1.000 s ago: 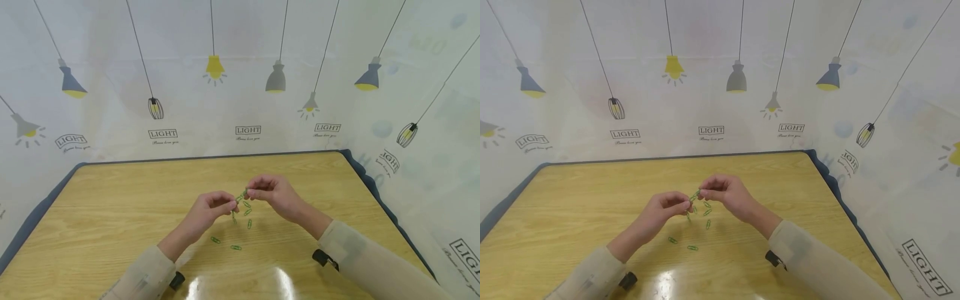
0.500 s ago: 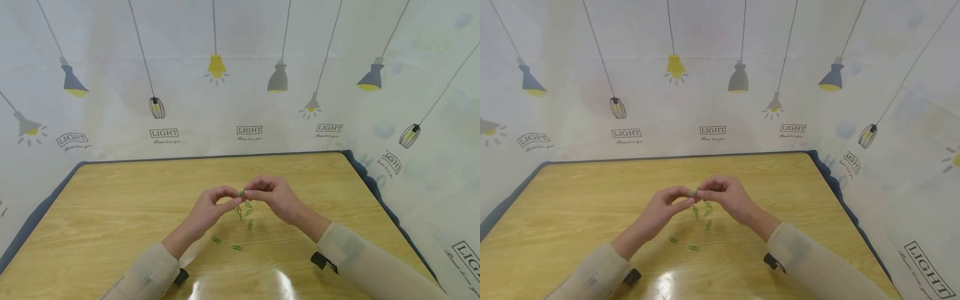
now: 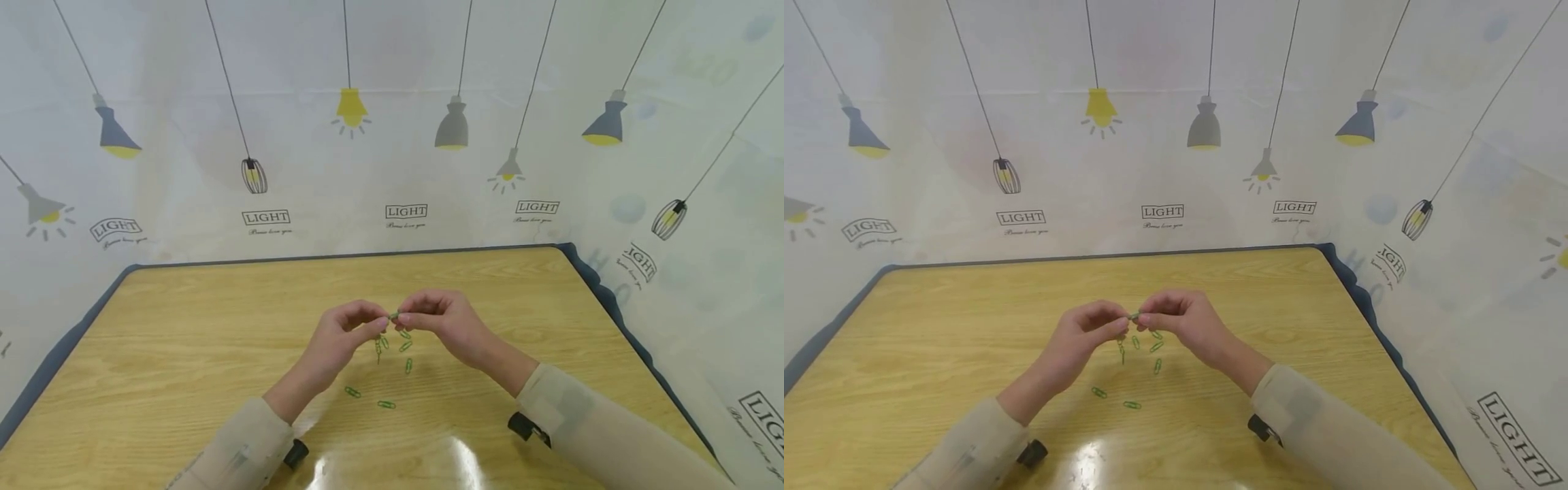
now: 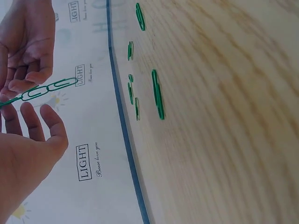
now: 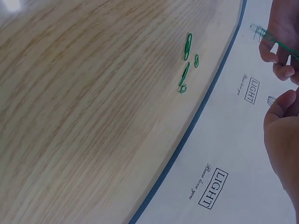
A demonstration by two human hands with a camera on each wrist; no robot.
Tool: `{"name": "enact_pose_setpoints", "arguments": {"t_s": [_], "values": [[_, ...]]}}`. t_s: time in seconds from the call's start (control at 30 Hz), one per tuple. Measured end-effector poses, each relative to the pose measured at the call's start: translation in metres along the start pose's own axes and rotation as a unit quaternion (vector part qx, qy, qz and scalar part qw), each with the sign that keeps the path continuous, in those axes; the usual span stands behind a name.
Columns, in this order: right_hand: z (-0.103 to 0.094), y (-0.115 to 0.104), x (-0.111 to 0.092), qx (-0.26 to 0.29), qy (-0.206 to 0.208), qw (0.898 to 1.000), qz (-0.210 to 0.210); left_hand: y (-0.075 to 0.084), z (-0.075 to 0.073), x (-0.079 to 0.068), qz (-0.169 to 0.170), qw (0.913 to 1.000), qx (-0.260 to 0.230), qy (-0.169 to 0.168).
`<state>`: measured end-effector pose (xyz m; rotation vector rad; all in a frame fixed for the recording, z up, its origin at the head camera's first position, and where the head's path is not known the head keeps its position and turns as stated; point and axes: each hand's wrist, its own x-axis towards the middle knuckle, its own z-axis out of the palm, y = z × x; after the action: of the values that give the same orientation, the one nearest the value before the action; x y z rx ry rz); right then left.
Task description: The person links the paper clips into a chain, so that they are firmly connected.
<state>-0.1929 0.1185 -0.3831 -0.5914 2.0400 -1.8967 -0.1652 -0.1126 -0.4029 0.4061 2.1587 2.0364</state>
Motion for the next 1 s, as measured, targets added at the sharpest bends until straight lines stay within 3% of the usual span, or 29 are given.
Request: {"name": "enact_pose_setpoints", "arguments": {"t_s": [0.17,0.3,0.57,0.77,1.0], "values": [[-0.006,0.004,0.002,-0.025,-0.009,1.0,0.011,-0.002,-0.001,0.002,-0.002,1.0,0.005,0.002],[-0.015,0.013,0.006,-0.09,-0.015,0.996,0.015,-0.002,-0.002,0.002,-0.012,0.9999,0.0,0.006],[-0.031,0.043,0.022,-0.256,-0.029,0.966,0.02,-0.002,-0.005,0.002,-0.021,0.9997,-0.005,0.011],[-0.036,0.069,0.04,-0.3,-0.045,0.952,0.039,-0.001,-0.005,0.002,-0.013,0.9995,-0.028,0.006],[-0.04,0.074,0.049,-0.322,-0.081,0.94,0.075,-0.004,-0.006,0.0,-0.007,0.9977,-0.068,0.005]]}}
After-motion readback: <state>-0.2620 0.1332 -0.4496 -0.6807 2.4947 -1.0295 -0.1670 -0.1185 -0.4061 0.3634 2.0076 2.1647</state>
